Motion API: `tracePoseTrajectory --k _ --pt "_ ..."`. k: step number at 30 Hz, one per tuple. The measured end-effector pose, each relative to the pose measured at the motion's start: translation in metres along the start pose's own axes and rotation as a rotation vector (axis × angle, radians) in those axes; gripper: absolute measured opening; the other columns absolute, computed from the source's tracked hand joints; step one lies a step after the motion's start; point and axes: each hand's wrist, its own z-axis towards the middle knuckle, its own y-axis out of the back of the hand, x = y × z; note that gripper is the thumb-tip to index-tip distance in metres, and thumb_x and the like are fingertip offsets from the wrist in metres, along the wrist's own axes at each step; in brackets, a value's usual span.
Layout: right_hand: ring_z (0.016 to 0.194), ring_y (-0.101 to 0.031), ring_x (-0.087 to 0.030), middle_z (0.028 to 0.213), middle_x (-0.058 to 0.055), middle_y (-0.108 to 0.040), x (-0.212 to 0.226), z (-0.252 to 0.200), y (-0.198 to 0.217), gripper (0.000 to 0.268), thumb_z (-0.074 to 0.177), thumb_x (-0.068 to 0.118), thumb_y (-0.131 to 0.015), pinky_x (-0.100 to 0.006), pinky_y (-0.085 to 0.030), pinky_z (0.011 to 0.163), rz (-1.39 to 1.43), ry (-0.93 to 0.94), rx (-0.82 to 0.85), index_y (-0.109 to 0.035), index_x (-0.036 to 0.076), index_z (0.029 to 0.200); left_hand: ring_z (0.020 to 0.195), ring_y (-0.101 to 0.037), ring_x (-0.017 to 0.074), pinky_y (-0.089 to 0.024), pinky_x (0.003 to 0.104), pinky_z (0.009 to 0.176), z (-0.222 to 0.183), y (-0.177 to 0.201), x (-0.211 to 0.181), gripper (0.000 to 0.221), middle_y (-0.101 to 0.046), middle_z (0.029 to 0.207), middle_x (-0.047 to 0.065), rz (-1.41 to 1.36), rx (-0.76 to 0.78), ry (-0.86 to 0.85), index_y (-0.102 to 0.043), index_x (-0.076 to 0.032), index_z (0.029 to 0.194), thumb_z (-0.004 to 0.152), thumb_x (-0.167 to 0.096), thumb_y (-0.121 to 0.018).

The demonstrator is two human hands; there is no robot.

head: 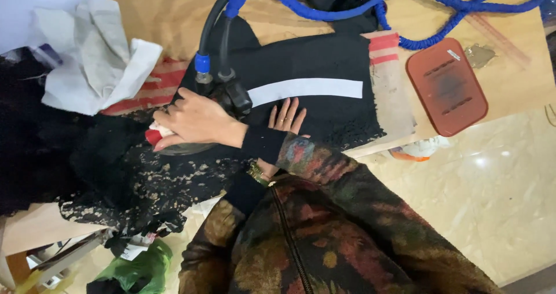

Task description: Ironing and pressing black fabric pieces with white interfacing in a sewing factory.

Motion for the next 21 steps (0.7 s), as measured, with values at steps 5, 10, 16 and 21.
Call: tracePoseTrajectory --k 5,10,16,21 --pt "0.052 -0.067 -0.022 0.059 -0.008 -0.066 0.000 0.000 -0.001 0.076 0.086 0.082 -0.030 -0.042 -0.047 0.079 0.063 -0.009 -0.014 -0.061 0.014 0.094 0.157 -0.013 0.0350 -0.016 0.060 0.123 0.017 -0.067 -0.022 0.093 -0.016 0.170 0.018 -0.245 -0.129 0.116 -0.027 -0.017 0.163 0.093 -0.067 -0.060" --pt "0.082 -0.068 -0.024 0.087 -0.008 -0.069 -0.001 0.005 0.013 0.076 0.090 0.081 -0.028 -0.044 -0.049 0.088 0.148 -0.019 0.056 -0.058 0.016 0.119 0.156 -0.017 0.0334 -0.016 0.057 0.124 0.023 -0.068 -0.017 0.090 -0.022 0.169 0.013 -0.109 -0.289 0.123 -0.031 -0.019 0.163 0.094 -0.076 -0.044" --pt "0.108 -0.057 -0.024 0.110 -0.005 -0.056 -0.006 0.004 0.030 0.067 0.094 0.074 -0.045 -0.042 -0.049 0.097 0.431 -0.018 0.063 -0.053 0.020 0.133 0.156 -0.016 0.0339 -0.013 0.056 0.126 0.025 -0.052 -0.010 0.091 -0.019 0.169 0.012 -0.060 -0.254 0.086 -0.027 -0.022 0.163 0.094 -0.078 -0.043" --pt "0.130 -0.052 -0.031 0.135 -0.008 -0.055 -0.008 -0.062 0.055 0.056 0.100 0.058 -0.057 -0.049 -0.046 0.111 0.590 -0.021 -0.068 -0.052 0.024 0.144 0.159 -0.006 0.0276 0.000 0.056 0.127 0.023 -0.047 -0.020 0.083 -0.009 0.173 0.005 -0.366 0.042 0.195 -0.022 -0.023 0.164 0.098 -0.068 -0.043"
